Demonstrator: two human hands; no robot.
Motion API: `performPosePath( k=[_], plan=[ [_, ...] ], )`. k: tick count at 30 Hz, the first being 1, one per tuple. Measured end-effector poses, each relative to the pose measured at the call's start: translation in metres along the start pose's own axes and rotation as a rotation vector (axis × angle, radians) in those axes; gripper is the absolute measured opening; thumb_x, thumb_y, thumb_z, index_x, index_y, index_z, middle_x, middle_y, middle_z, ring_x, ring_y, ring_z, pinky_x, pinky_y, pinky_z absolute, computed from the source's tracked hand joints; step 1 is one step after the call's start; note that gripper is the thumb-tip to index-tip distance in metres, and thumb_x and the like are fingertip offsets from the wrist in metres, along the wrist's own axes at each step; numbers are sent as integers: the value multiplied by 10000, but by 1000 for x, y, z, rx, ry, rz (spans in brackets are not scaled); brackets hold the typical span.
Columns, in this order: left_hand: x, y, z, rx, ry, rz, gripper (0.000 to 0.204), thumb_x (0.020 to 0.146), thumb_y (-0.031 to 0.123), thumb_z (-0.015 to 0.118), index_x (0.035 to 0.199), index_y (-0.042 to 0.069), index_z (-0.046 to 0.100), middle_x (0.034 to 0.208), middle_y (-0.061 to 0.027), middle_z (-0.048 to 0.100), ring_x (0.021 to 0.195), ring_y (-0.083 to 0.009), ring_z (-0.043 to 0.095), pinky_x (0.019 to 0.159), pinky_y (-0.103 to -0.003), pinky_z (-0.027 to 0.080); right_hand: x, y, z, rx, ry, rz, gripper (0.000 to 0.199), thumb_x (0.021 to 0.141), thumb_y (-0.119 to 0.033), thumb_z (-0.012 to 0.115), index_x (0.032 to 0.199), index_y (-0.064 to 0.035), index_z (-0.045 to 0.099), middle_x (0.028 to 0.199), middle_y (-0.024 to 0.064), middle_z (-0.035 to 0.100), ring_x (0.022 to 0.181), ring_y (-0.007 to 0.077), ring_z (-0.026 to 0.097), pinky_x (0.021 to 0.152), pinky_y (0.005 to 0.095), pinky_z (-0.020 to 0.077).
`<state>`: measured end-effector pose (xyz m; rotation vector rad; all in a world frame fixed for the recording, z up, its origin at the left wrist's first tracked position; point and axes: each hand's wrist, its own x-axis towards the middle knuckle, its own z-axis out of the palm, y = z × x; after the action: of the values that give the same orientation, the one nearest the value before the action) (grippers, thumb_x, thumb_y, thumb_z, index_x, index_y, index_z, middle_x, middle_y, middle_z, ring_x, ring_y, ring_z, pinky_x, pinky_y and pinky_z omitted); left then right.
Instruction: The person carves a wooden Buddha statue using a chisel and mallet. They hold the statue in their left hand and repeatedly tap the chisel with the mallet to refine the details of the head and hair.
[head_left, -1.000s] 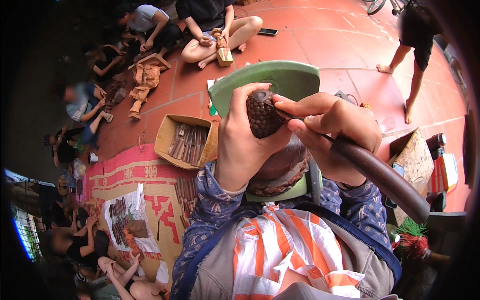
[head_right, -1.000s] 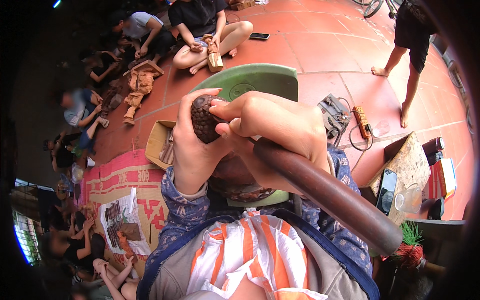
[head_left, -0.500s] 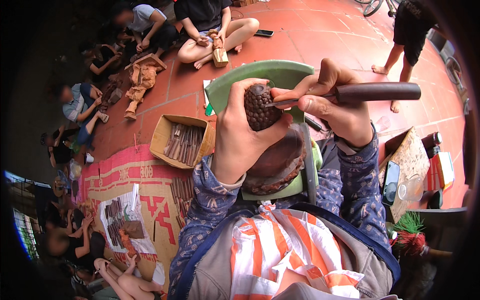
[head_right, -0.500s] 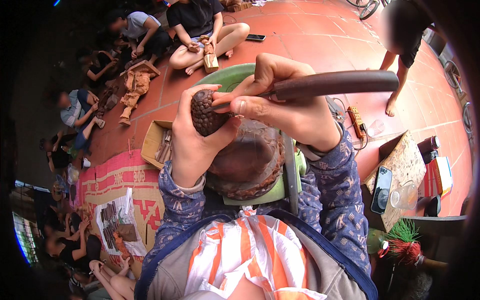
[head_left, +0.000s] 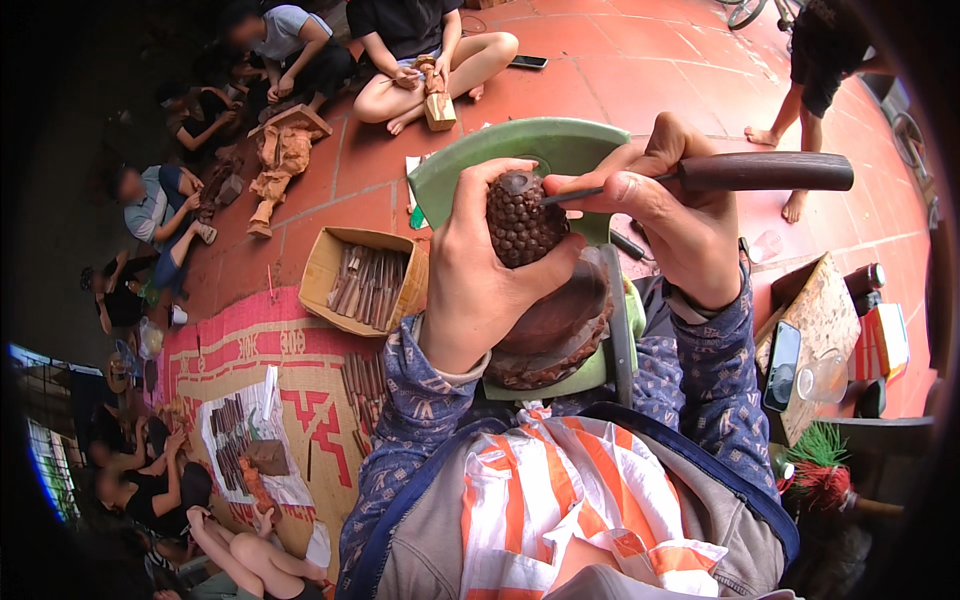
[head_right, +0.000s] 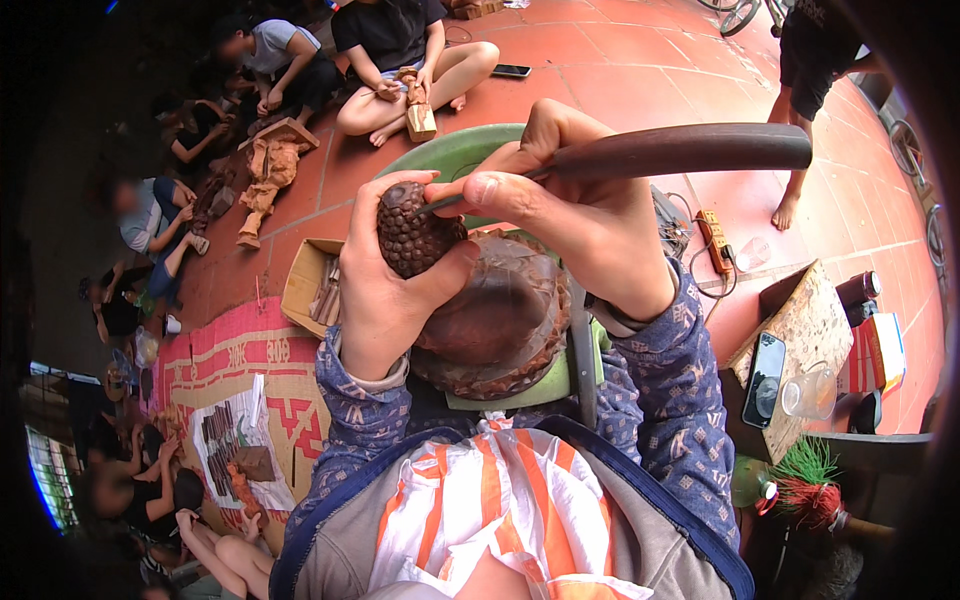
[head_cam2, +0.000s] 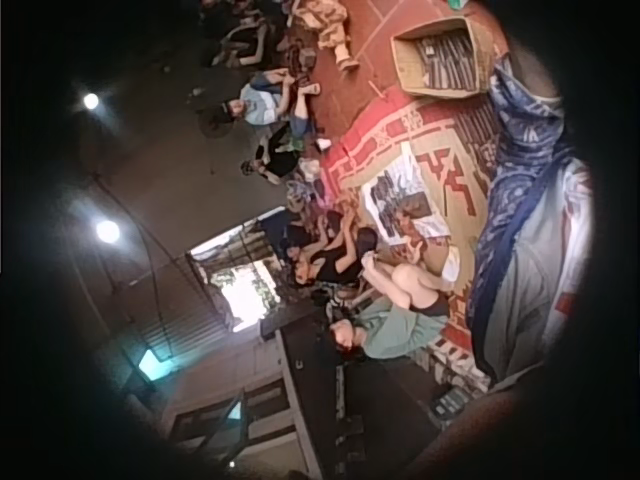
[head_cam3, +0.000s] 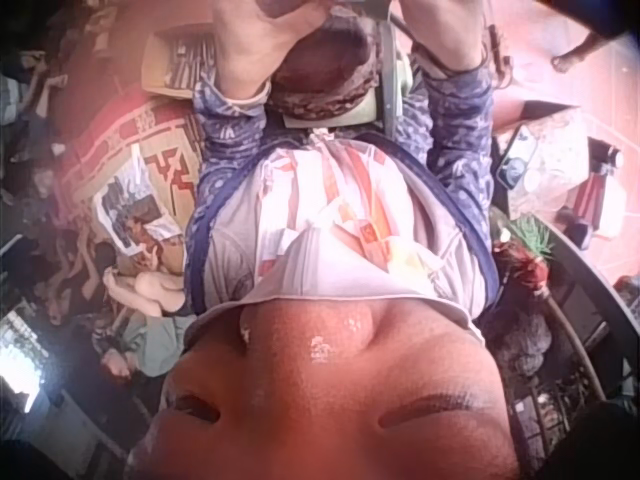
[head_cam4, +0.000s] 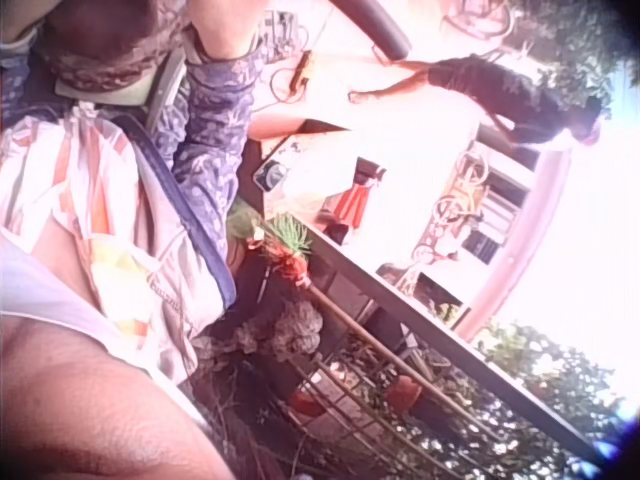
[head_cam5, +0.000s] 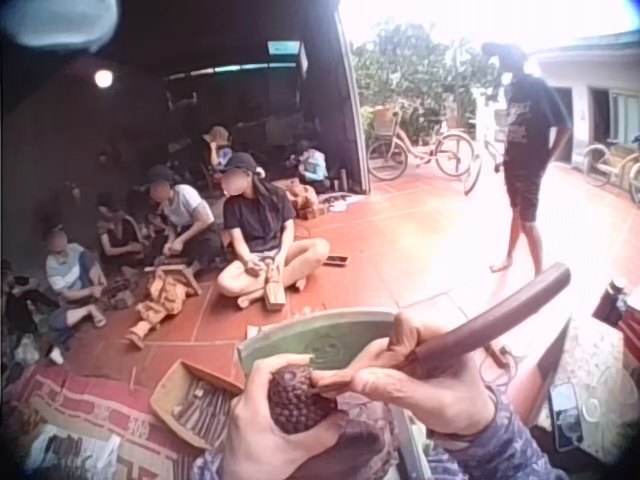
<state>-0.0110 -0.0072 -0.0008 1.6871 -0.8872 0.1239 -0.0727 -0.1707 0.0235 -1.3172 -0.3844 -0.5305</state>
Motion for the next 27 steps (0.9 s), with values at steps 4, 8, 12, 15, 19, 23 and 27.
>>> performPosePath(
  k=[4,8,12,15,19,23,27],
  plan=[
    [0,0,-1,16,11,-1,529,715,31,768,1173,46,503,982,-60,625,882,-102,604,789,-253,501,0,-1,1,-5,-4,9,240,894,-10,592,811,-9,367,850,282,639,921,370,674,807,433,582],
    [0,2,1,15,21,-14,532,711,35,772,1171,45,504,966,-61,631,877,-101,608,782,-255,504,-2,-2,2,-33,-10,-13,255,886,5,601,801,-18,361,882,310,651,938,354,672,825,410,565],
    [-1,3,2,35,39,-6,529,713,45,775,1167,46,505,964,-69,640,872,-110,617,778,-261,508,-5,3,3,-6,0,-79,297,852,28,661,787,-29,376,928,263,674,897,232,682,785,315,560],
    [-1,0,3,35,53,19,527,714,53,778,1164,47,504,969,-76,645,867,-115,625,776,-265,511,-7,0,8,-125,-10,-117,305,854,27,662,789,-36,371,911,257,678,883,217,679,785,309,557],
    [-1,3,2,59,43,-2,532,715,63,781,1168,50,502,962,-77,647,860,-116,631,773,-268,512,-3,-4,5,-79,14,-34,309,867,-18,666,797,-46,367,901,256,682,879,205,677,769,300,559],
    [0,1,1,13,38,7,578,680,153,824,1145,49,498,928,-131,632,819,-244,659,724,-346,520,-1,-7,9,-5,82,39,236,897,-35,588,829,0,365,906,321,641,910,361,678,792,417,587],
    [1,1,0,24,29,28,588,681,162,828,1151,45,496,926,-134,633,812,-241,661,724,-345,522,-1,-9,4,-58,21,7,238,882,-33,595,811,-7,369,895,321,635,889,363,682,804,418,586]
  ],
)
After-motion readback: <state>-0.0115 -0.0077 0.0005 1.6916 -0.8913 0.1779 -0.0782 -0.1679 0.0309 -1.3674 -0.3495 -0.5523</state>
